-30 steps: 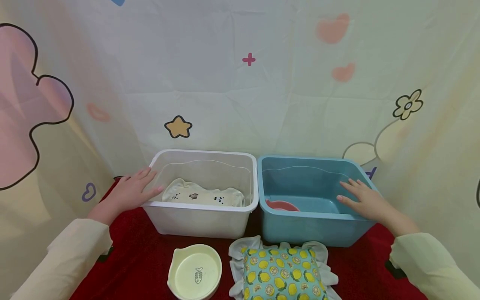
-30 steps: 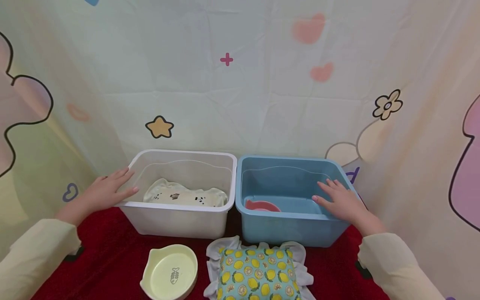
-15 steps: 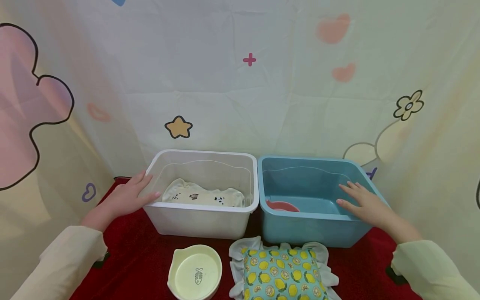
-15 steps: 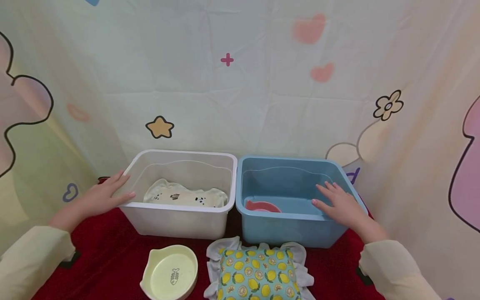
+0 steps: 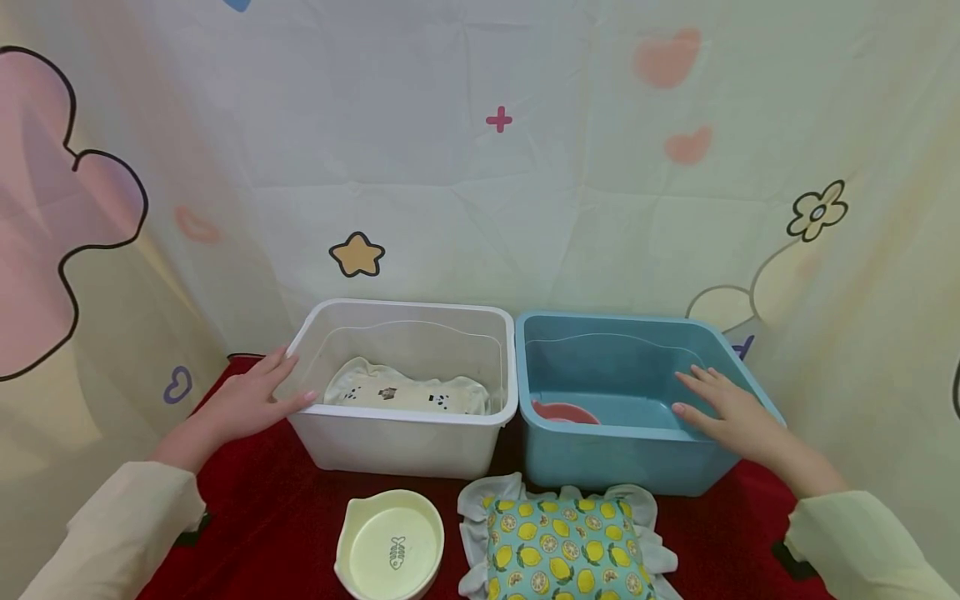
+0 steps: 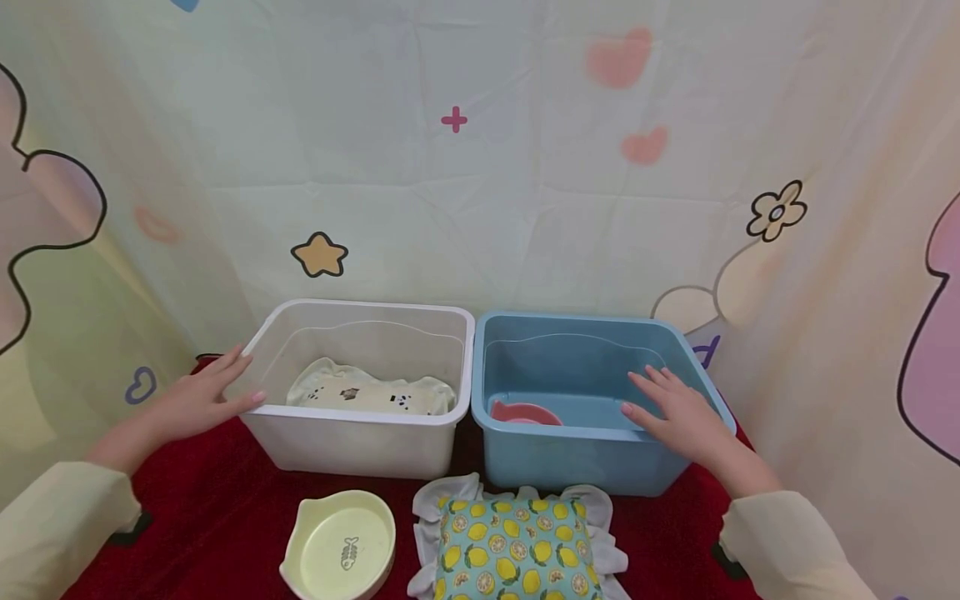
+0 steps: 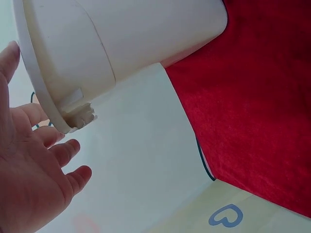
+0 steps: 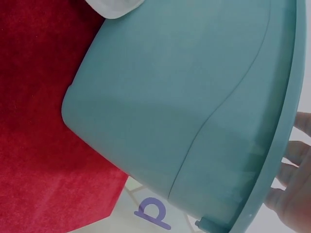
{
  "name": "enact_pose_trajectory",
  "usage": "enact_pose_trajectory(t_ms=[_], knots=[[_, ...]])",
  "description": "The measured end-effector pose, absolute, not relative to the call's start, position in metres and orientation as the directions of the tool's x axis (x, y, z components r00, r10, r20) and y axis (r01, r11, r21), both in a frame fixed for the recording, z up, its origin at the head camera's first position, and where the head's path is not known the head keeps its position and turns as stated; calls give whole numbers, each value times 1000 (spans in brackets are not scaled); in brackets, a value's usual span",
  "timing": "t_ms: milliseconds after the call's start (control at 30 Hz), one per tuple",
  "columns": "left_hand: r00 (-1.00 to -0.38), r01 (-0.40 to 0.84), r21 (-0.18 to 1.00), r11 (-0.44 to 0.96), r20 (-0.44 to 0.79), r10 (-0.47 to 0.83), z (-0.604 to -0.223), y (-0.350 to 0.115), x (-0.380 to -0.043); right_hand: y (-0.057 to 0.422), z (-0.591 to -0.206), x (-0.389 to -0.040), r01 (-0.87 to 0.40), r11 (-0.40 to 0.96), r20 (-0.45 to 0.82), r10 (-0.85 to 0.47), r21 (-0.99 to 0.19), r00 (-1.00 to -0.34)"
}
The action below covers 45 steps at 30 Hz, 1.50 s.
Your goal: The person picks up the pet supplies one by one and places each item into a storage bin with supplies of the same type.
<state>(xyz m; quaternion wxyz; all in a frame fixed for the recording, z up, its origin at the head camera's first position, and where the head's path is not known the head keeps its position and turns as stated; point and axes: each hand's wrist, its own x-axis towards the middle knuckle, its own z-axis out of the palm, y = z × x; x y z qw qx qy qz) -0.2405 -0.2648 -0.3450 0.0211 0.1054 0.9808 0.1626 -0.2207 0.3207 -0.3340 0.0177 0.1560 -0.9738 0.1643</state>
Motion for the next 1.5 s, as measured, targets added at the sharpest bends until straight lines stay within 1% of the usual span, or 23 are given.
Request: enact_pose_trajectory(t_ms=[600,1000,1333,1500], knots=[[-976,207,311,928,8,216,-347,-268,-234,310,-332,-212,-361,879,136,-335,-311,-932],[-972,236,270,933,61,228,-351,-267,-231,299,-333,-207,-381,871,148,-352,-311,-924],[-969,240,173,955,104,224,-351,-267,-230,293,-336,-203,-413,860,171,-377,-301,-910],[-968,232,146,962,136,213,-351,-267,-230,289,-339,-201,-438,850,193,-396,-292,-898]])
